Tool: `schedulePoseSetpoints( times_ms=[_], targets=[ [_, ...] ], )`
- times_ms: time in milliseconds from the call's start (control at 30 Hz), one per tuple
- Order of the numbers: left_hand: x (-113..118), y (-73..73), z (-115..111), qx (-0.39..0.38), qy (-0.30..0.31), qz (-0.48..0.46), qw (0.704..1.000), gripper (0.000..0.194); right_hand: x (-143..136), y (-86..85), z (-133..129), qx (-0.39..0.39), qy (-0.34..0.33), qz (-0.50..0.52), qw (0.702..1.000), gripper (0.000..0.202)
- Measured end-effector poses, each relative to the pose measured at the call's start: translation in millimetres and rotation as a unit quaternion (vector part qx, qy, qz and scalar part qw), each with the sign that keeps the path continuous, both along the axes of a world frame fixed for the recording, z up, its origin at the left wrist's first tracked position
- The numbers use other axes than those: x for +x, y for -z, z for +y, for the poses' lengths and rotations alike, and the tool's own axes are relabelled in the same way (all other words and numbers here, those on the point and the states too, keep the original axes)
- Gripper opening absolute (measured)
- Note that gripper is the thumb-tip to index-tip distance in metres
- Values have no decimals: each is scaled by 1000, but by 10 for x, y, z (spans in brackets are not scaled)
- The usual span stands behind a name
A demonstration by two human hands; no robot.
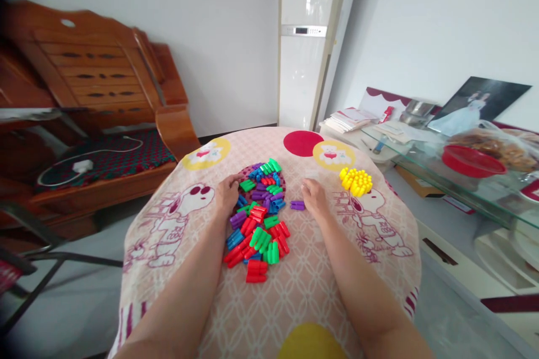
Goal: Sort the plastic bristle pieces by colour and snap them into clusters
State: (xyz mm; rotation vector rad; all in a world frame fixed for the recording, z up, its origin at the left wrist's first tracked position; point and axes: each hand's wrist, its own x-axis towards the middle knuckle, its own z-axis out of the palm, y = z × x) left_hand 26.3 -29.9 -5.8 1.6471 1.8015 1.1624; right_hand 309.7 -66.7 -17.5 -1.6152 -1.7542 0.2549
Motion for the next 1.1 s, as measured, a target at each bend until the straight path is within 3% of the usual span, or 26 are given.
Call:
schedulePoseSetpoints(
  times_ms=[467, 733, 833, 967, 1100],
  targets=[
    [3, -37, -6, -21, 38, 12, 999, 31, 85, 193, 136, 76, -38, 15, 996, 32],
    [8, -42, -12, 31, 17, -8, 999, 31, 63, 236, 175, 79, -44, 5, 996, 35],
    [94, -148, 141, 56, 35, 43, 997, 35, 52, 261, 190, 89, -40, -2, 995, 34],
    [414, -309, 494, 87, 141, 159, 973, 44, 54, 257, 191, 83, -40, -3, 996, 31],
    [720, -357, 713, 16, 166, 255, 953, 68, 64, 247, 179, 77, -44, 2, 996, 30]
  ],
)
